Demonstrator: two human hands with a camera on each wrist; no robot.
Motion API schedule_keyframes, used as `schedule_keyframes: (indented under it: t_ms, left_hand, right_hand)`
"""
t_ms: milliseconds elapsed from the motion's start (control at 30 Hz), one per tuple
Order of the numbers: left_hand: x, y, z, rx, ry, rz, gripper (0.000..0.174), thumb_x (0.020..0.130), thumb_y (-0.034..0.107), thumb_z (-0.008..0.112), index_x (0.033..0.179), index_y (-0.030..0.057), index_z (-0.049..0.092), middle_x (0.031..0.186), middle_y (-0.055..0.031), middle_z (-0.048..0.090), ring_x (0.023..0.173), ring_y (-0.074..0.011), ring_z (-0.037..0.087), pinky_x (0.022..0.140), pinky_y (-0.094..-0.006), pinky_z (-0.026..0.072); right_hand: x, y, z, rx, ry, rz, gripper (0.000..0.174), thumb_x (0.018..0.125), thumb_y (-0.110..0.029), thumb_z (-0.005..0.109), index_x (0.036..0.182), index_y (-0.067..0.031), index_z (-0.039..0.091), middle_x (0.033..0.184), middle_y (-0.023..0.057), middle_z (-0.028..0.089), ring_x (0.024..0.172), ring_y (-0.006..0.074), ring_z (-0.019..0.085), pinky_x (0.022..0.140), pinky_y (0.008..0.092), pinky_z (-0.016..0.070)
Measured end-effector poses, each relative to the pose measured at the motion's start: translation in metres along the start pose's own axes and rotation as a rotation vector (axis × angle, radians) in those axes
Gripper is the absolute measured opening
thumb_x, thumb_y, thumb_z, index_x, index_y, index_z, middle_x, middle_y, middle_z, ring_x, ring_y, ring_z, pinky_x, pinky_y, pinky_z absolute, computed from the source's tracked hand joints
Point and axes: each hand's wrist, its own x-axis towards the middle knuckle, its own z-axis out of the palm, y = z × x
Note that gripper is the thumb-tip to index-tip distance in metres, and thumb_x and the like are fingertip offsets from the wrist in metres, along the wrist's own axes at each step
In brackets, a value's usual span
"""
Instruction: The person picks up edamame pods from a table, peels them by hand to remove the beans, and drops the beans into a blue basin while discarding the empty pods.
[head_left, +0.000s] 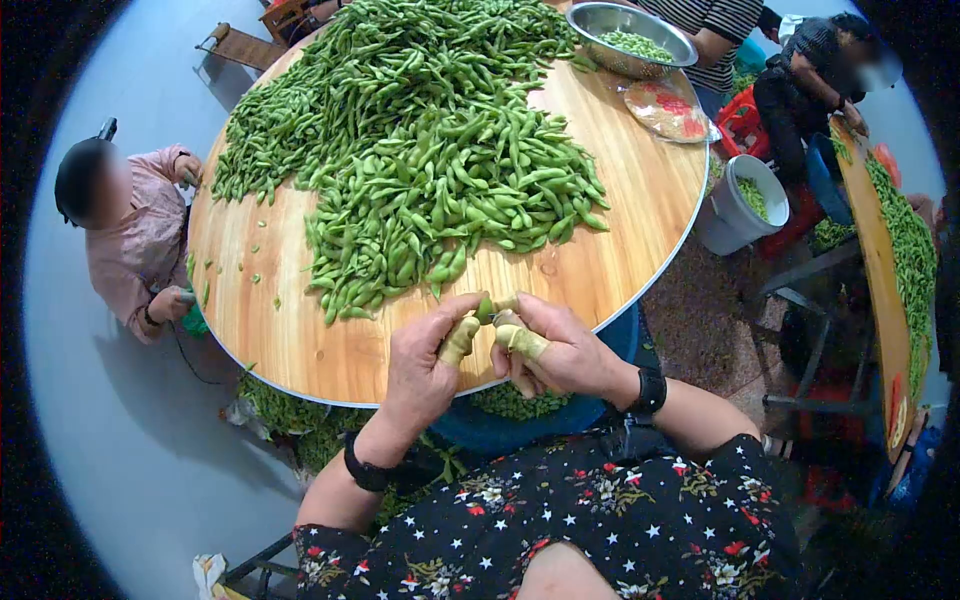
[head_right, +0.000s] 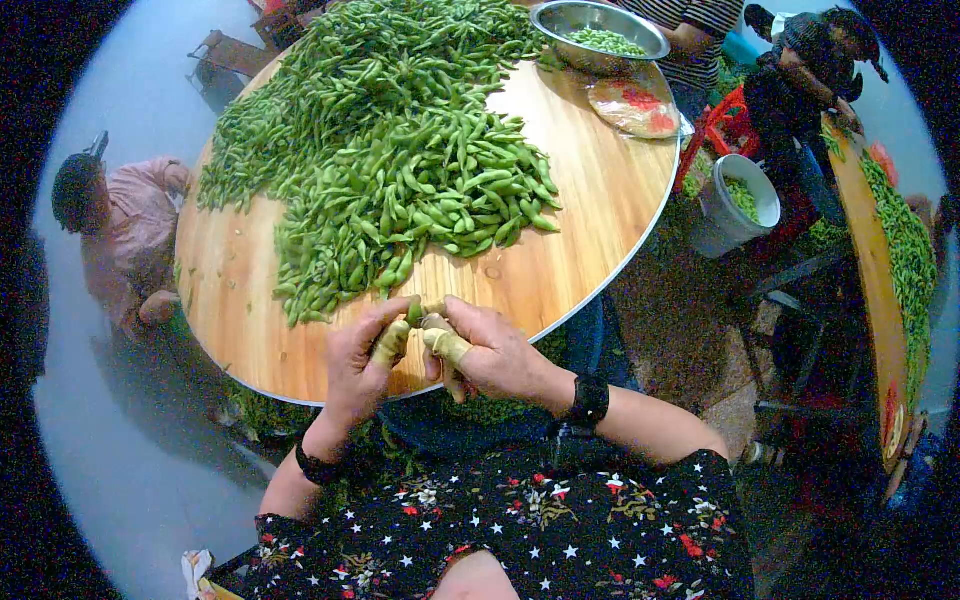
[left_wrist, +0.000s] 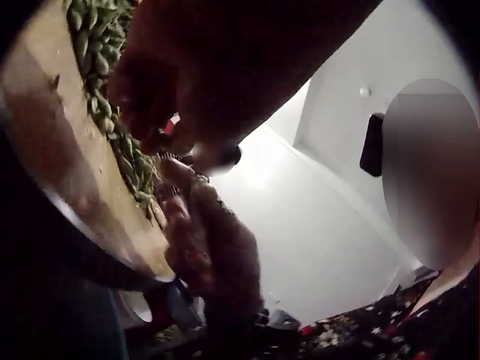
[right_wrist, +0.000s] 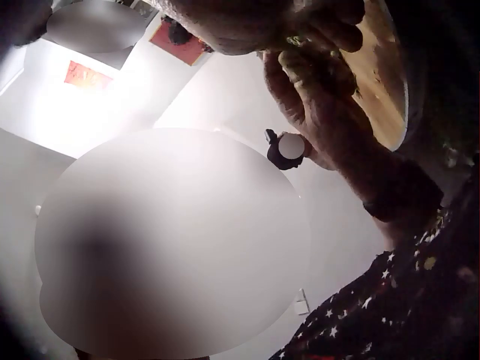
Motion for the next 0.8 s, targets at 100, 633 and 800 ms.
schedule_keyframes:
  t_ms: [100,633,800]
  left_hand:
    - [-0.002,-0.006,0.001,-0.013,-0.03,-0.045,0.029,0.089,0.003,0.056,0.117,0.0053,0.062,0.084,-0.0082,0.067,0.065,-0.0117,0.059,0.061,-0.0262,0.0482]
    - [-0.006,0.002,0.0,-0.514,-0.161,-0.255,0.03,0.089,0.013,0.063,0.116,0.0026,0.059,0.076,-0.0035,0.061,0.057,-0.0121,0.057,0.052,-0.0253,0.0462]
    - [-0.007,-0.002,0.004,0.521,0.098,0.479,0.026,0.08,0.006,0.07,0.104,0.0003,0.062,0.078,-0.0084,0.064,0.062,-0.0141,0.059,0.055,-0.0291,0.0483]
  right_hand:
    - [-0.002,-0.001,0.002,0.116,0.035,0.002,0.016,0.098,-0.02,0.043,0.098,-0.0052,0.047,0.07,0.0025,0.057,0.045,0.0103,0.051,0.04,0.0242,0.0398]
    - [-0.005,0.003,-0.012,0.572,-0.138,0.247,0.02,0.099,-0.026,0.042,0.113,-0.0127,0.044,0.069,0.0044,0.058,0.042,0.0104,0.05,0.036,0.022,0.0398]
    - [-0.006,-0.002,-0.006,0.477,-0.079,0.242,0.021,0.099,-0.028,0.042,0.111,-0.0108,0.044,0.069,0.0052,0.058,0.043,0.013,0.053,0.037,0.0245,0.0418]
